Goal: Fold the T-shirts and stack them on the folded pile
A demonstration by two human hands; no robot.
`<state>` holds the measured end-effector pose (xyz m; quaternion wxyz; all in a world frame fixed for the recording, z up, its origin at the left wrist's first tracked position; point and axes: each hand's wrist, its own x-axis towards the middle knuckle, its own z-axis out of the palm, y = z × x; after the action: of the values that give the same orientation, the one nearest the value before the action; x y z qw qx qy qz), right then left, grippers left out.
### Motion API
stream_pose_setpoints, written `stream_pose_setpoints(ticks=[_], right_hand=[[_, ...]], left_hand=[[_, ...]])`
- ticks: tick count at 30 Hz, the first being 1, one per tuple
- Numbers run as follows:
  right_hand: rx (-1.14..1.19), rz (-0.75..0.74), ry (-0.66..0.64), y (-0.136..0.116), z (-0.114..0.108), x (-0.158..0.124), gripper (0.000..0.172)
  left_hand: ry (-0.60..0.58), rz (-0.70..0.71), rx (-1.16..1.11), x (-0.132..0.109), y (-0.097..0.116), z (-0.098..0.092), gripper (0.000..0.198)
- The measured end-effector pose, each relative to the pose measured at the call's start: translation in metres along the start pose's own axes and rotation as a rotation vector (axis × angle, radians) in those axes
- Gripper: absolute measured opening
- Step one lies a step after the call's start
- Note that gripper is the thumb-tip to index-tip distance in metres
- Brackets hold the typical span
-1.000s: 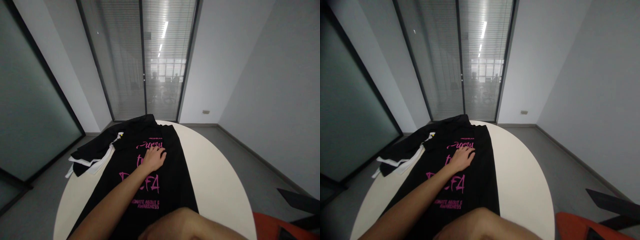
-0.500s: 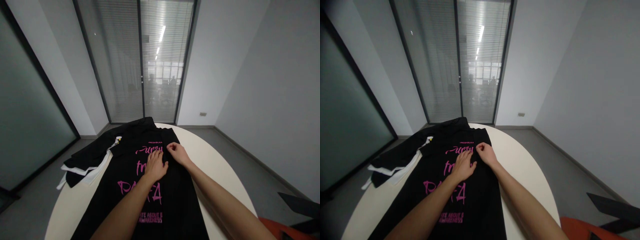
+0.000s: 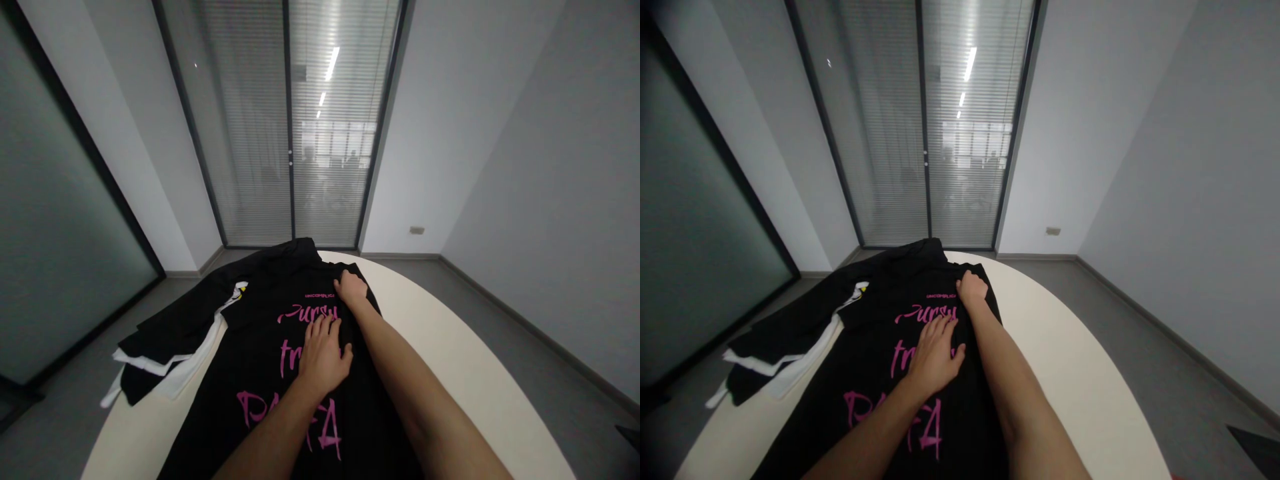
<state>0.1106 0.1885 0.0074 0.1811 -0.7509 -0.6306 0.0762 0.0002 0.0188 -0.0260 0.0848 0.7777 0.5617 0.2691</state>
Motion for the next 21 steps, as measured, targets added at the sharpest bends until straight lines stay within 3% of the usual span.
stream_pose_setpoints(ticks=[5, 12, 17, 21], right_hand=[[0.058, 0.032, 0.037, 0.002, 0.002, 0.019, 0.044], [0.119, -0.132, -0.059, 0.003, 0.008, 0.029, 0.032], [0.046, 0.053, 0.056, 0.03, -0.007, 0.027, 0.044], [0.003, 0.172, -0.013, 0.062, -0.02, 0.029, 0.048]], left_hand=[[0.014, -0.005, -0.028, 0.001, 0.001, -0.002, 0.064], [-0.031, -0.025, 0.023, 0.002, 0.002, -0.004, 0.052], [-0.053, -0.024, 0.026, 0.002, 0.002, -0.003, 0.052], [-0.055, -0.011, 0.048, 0.002, 0.001, -0.002, 0.052]])
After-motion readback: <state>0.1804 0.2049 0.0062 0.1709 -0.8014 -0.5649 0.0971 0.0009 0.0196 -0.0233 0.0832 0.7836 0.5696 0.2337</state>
